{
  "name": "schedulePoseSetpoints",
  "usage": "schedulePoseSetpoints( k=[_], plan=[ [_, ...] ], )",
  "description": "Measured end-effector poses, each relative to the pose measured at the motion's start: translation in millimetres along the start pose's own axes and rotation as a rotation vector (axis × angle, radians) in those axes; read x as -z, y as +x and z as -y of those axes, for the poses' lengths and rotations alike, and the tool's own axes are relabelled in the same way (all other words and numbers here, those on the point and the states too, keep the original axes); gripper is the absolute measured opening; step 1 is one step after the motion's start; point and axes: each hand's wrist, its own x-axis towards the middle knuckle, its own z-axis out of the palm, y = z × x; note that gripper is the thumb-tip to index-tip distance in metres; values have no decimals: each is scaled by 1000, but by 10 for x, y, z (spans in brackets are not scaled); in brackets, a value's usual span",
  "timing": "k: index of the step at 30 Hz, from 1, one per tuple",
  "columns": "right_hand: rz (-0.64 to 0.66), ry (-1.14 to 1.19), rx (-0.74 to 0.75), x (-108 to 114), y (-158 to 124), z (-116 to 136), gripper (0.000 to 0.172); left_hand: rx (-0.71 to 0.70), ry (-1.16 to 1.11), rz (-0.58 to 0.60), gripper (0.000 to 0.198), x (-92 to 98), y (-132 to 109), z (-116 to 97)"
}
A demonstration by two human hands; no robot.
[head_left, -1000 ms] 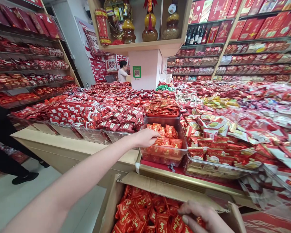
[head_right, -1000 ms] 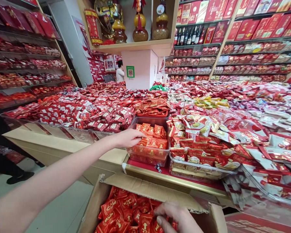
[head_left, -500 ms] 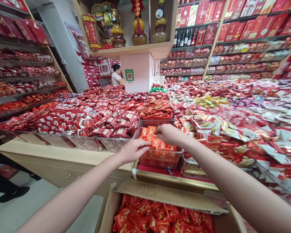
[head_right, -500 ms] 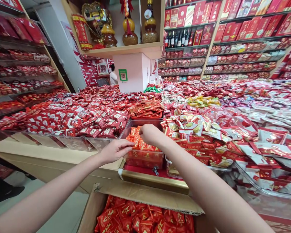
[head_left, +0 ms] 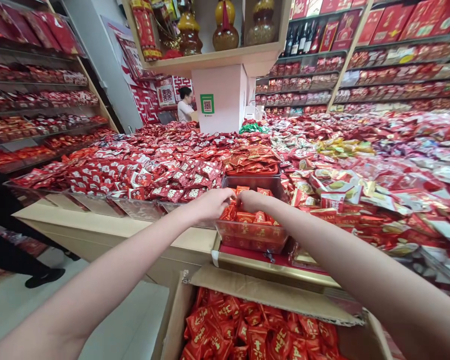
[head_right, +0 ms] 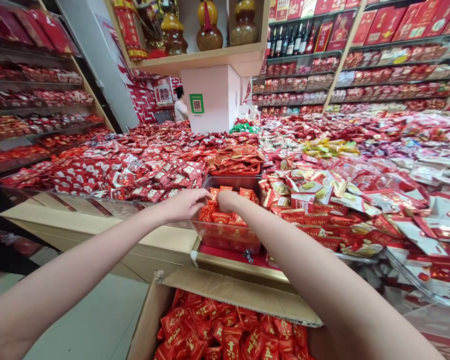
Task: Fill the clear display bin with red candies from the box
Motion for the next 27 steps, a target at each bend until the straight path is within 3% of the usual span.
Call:
schedulePoseSetpoints(
  k=[3,6,9,18,23,27],
  plan=[
    [-13,9,-16,-48,-9,23,23,97,300,-6,19,-27,44,86],
    [-35,21,-2,-74,-24,19,23,115,410,66,23,-92,85,145],
    [-51,36,37,-84,-42,-4,23,65,413,82,31,-128,133,141],
    [-104,74,20,-67,-76,34,28,-13,417,193,18,-98,237,-54],
    [-114,97,-4,-75,-84,29,28,0,366,264,13,-84,315,24],
    [-108,136,33,-59,-199,-49,27,-46,310,286,22,-97,357,50]
  ],
)
